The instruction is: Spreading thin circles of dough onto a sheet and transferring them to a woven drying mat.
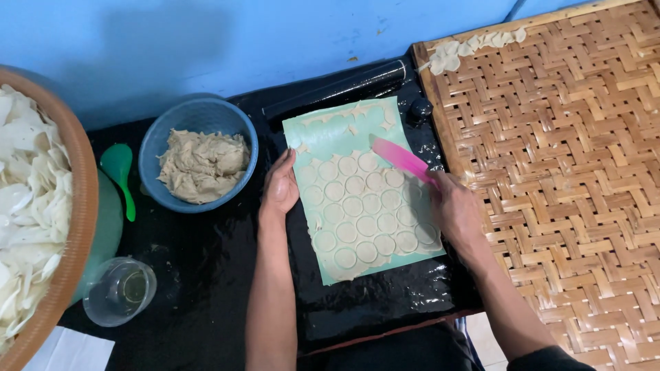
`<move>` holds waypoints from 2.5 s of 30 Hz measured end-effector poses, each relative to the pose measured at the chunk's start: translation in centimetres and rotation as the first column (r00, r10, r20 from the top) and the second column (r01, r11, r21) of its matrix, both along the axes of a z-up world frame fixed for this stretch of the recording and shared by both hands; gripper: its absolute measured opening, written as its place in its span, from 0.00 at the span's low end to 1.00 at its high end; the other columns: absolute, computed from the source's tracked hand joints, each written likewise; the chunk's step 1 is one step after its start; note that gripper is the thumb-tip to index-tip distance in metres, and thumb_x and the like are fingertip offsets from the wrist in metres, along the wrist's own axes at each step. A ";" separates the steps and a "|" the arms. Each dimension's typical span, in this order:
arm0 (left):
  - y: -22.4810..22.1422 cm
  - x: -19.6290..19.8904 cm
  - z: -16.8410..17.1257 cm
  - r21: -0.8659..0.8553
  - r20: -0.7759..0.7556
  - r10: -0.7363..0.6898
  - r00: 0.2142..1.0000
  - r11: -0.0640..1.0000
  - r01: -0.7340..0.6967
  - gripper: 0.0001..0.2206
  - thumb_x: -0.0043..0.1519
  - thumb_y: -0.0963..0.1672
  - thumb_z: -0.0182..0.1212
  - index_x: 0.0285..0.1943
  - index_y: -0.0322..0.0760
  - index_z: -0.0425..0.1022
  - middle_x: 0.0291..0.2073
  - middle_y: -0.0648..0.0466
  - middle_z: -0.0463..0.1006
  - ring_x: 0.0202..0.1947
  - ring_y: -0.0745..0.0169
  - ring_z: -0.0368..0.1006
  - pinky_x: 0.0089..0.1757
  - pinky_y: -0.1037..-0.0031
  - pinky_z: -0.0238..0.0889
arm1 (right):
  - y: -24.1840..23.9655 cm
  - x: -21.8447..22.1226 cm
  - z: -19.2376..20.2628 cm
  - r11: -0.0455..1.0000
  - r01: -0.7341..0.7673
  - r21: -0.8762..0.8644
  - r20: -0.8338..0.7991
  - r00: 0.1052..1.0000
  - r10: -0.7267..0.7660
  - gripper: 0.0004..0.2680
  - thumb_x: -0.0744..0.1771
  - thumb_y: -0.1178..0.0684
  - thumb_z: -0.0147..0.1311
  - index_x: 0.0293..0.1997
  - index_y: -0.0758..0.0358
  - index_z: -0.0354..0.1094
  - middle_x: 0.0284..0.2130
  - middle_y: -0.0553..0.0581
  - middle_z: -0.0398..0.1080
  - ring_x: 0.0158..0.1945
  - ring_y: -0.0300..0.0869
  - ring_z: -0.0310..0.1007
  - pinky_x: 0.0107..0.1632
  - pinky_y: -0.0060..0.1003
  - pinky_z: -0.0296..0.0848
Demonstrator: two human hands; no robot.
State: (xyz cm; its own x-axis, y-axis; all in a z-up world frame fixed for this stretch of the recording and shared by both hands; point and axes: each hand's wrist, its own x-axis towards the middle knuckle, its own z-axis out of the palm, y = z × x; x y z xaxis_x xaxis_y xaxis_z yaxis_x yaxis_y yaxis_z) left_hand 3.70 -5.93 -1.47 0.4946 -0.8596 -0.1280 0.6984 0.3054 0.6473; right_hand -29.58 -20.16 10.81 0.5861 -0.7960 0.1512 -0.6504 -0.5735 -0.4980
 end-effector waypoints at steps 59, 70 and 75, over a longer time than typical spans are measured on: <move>-0.2 0.8 -2.8 0.065 0.031 0.133 0.991 0.989 -0.135 0.12 0.69 0.43 0.59 0.58 0.30 0.75 0.56 0.56 0.76 0.61 0.71 0.66 0.63 0.78 0.53 | -21.6 -3.7 -7.6 0.955 0.263 0.136 0.316 0.902 -0.293 0.11 0.70 0.54 0.59 0.55 0.71 0.72 0.35 0.62 0.78 0.35 0.40 0.78 0.38 0.35 0.74; 0.0 -0.1 0.2 0.010 0.014 0.070 0.997 0.997 -0.070 0.14 0.68 0.44 0.58 0.58 0.30 0.75 0.57 0.54 0.77 0.62 0.68 0.67 0.63 0.76 0.54 | -27.4 -1.0 -10.1 0.935 0.293 0.199 0.283 0.897 -0.341 0.11 0.68 0.49 0.61 0.49 0.67 0.76 0.35 0.62 0.79 0.38 0.45 0.81 0.42 0.40 0.76; -0.1 0.5 -1.5 0.057 0.031 0.122 0.992 0.991 -0.123 0.15 0.68 0.43 0.58 0.61 0.29 0.73 0.59 0.54 0.75 0.64 0.70 0.65 0.64 0.78 0.52 | -26.5 -1.4 -9.5 0.938 0.346 -0.025 0.165 0.927 -0.337 0.10 0.67 0.50 0.61 0.48 0.66 0.77 0.35 0.68 0.78 0.40 0.58 0.80 0.45 0.50 0.76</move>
